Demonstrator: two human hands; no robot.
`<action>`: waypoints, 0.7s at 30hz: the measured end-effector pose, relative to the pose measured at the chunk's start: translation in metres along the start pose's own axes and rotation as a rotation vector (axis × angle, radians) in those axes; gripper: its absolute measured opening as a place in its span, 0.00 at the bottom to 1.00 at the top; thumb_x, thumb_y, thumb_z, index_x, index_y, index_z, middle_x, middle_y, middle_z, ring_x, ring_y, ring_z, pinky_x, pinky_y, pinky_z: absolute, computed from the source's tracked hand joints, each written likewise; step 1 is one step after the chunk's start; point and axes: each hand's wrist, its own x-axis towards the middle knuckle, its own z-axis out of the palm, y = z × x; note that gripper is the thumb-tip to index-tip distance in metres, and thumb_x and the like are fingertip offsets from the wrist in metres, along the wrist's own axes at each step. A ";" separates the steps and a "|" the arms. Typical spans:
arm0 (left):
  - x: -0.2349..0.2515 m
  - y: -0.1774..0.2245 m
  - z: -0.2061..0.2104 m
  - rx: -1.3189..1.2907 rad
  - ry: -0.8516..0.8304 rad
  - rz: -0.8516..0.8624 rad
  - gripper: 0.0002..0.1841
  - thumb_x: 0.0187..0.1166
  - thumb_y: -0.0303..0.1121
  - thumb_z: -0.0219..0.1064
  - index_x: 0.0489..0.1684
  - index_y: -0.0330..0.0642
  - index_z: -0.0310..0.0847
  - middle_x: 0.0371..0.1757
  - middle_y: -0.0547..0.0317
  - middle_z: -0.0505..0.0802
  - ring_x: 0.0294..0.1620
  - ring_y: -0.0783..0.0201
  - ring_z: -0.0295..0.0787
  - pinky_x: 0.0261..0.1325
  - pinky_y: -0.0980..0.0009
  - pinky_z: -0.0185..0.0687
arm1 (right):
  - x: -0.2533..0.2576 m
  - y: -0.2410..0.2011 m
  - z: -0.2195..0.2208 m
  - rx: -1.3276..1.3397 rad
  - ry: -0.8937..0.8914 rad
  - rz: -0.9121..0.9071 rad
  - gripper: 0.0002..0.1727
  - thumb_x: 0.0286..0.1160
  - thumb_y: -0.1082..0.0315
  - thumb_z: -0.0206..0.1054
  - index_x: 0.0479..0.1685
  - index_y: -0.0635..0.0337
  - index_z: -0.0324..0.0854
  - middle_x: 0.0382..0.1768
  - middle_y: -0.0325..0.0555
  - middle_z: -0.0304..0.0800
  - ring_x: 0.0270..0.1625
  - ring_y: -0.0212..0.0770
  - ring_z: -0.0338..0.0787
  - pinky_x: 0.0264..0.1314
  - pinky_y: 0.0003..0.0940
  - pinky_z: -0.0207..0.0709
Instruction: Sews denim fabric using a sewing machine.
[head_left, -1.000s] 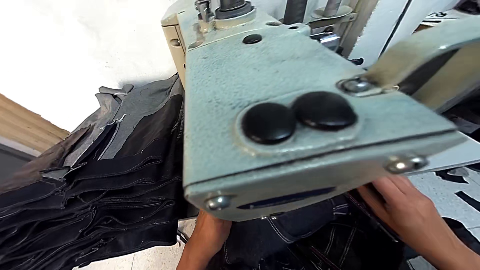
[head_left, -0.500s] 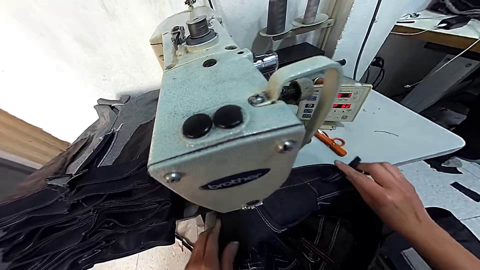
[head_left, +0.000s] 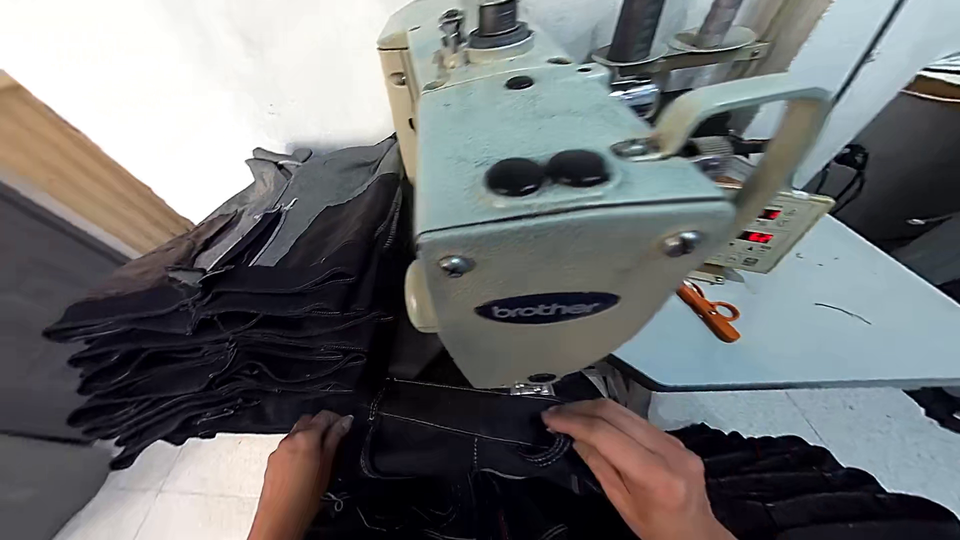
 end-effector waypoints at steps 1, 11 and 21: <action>-0.006 0.020 -0.003 0.112 0.047 0.052 0.15 0.84 0.34 0.65 0.48 0.26 0.90 0.50 0.25 0.90 0.53 0.24 0.89 0.53 0.25 0.80 | 0.000 0.004 0.000 0.027 0.007 0.033 0.09 0.85 0.65 0.62 0.46 0.50 0.90 0.43 0.39 0.95 0.52 0.27 0.92 0.58 0.18 0.83; 0.031 0.116 0.034 -0.495 -0.155 0.565 0.17 0.79 0.48 0.70 0.41 0.42 0.92 0.42 0.57 0.93 0.48 0.68 0.90 0.57 0.66 0.87 | 0.021 -0.026 -0.013 0.426 -0.211 0.514 0.08 0.76 0.74 0.69 0.51 0.63 0.84 0.39 0.34 0.96 0.33 0.20 0.90 0.33 0.17 0.85; -0.049 0.152 0.015 -0.728 -0.244 0.401 0.17 0.79 0.33 0.72 0.58 0.28 0.85 0.30 0.50 0.95 0.25 0.63 0.92 0.31 0.67 0.89 | 0.024 -0.014 -0.006 -0.055 -0.153 0.281 0.03 0.68 0.63 0.74 0.36 0.47 0.93 0.40 0.38 0.92 0.56 0.26 0.84 0.64 0.16 0.72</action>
